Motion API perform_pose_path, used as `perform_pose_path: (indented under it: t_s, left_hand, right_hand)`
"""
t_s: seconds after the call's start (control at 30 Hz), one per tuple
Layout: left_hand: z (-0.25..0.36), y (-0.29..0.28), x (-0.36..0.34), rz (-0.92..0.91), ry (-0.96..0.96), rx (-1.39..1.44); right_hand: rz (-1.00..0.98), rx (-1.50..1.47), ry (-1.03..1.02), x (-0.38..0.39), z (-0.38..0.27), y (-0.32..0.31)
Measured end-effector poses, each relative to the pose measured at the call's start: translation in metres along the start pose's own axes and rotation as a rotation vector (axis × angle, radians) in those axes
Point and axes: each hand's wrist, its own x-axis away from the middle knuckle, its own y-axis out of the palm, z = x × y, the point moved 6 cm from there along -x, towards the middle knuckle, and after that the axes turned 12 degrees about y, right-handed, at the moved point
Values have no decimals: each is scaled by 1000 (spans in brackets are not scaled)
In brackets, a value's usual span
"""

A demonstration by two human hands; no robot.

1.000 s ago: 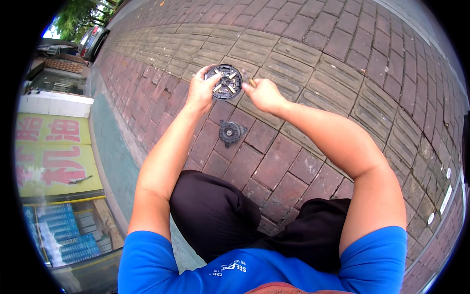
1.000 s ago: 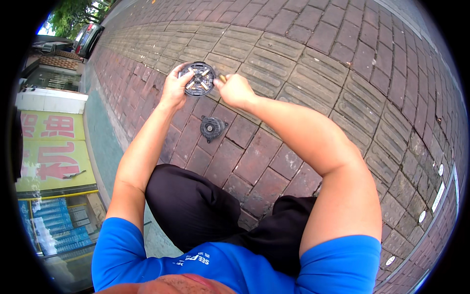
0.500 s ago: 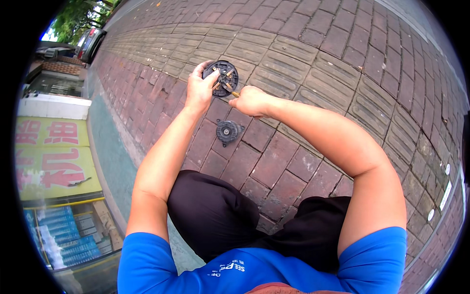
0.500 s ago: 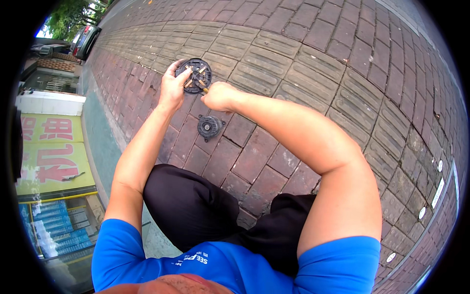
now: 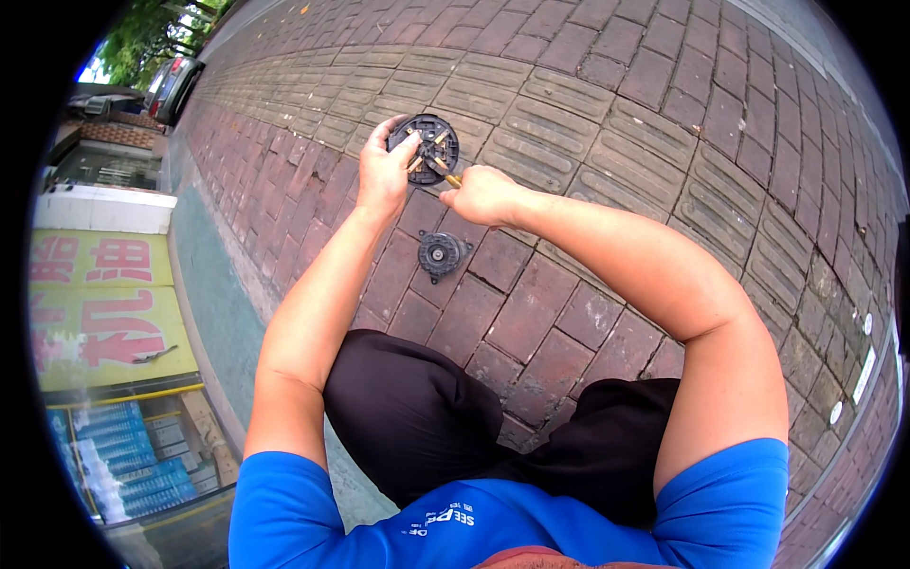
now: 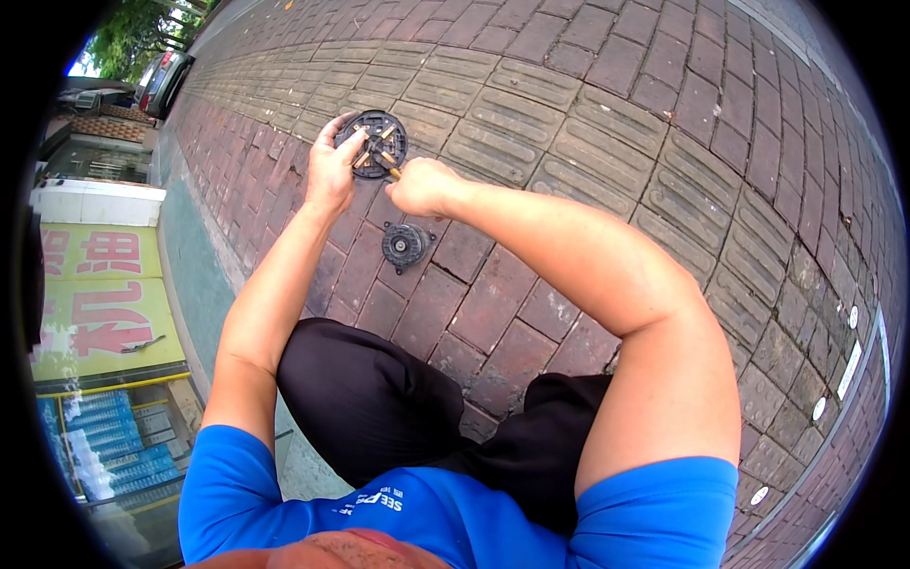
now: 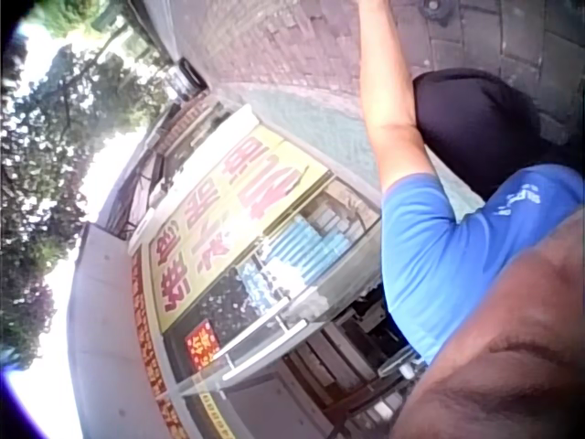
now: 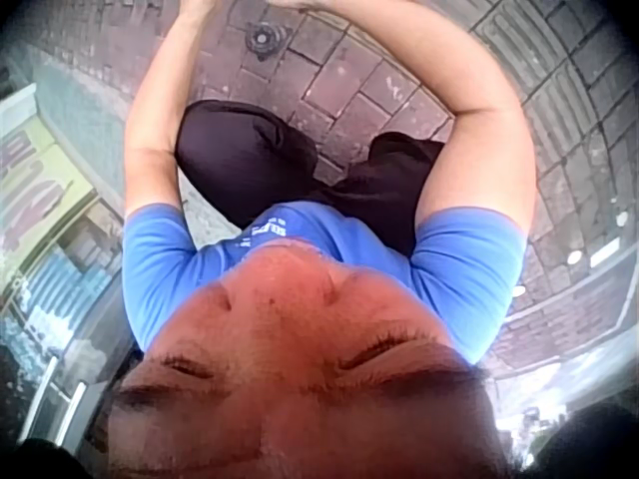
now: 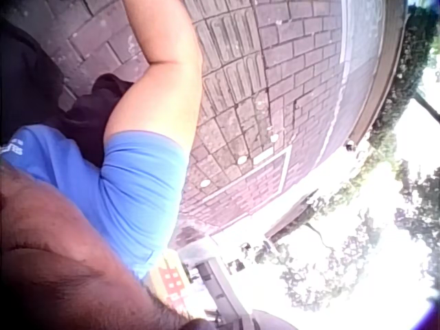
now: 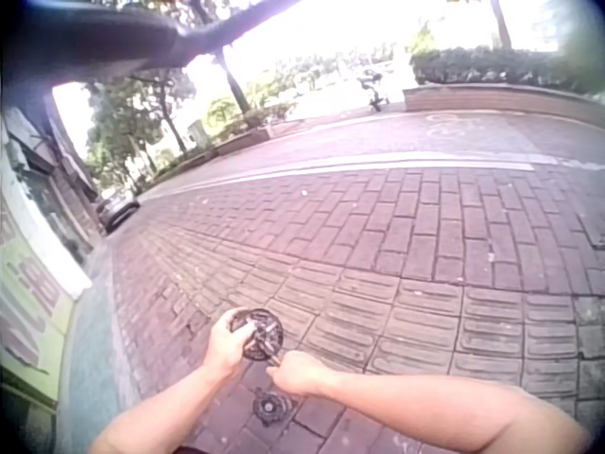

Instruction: The person disassembles a black mechanical component, using a screwdriver to remove screws and prying pieces apart by hand, then takes the items outside to clean or inspect them.

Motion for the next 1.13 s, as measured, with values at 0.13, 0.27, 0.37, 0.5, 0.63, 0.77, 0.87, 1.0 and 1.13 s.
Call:
perform_pose_path:
  t_s: [0.13,0.27,0.37,0.5,0.63,0.77,0.87,1.0,1.13]
  left_hand:
    - [-2,-1,-1,0,-4,42]
    - [0,0,-1,-10,6,18]
    - [3,4,1,-47,12,-24]
    - [4,9,1,-78,10,-51]
    - [-1,6,0,-59,33,-60]
    - [-5,-7,-4,87,39,-60]
    - [-14,-9,-3,205,-112,37]
    - [-9,-2,-7,220,-57,3]
    - [-29,-15,-12,193,-31,-250]
  right_hand:
    - [1,-16,-21,1,0,-1]
    - [-1,-1,-28,2,-3,-2]
    - [-28,35,16,7,-4,-4]
    - [99,161,-88,4,-5,-8]
    - [117,133,-77,-1,-1,-9]
    - [173,63,-142,-7,6,1]
    - [229,50,-163,-4,8,4]
    - [332,20,-142,-10,7,-15]
    - [393,176,-169,-22,5,-15]
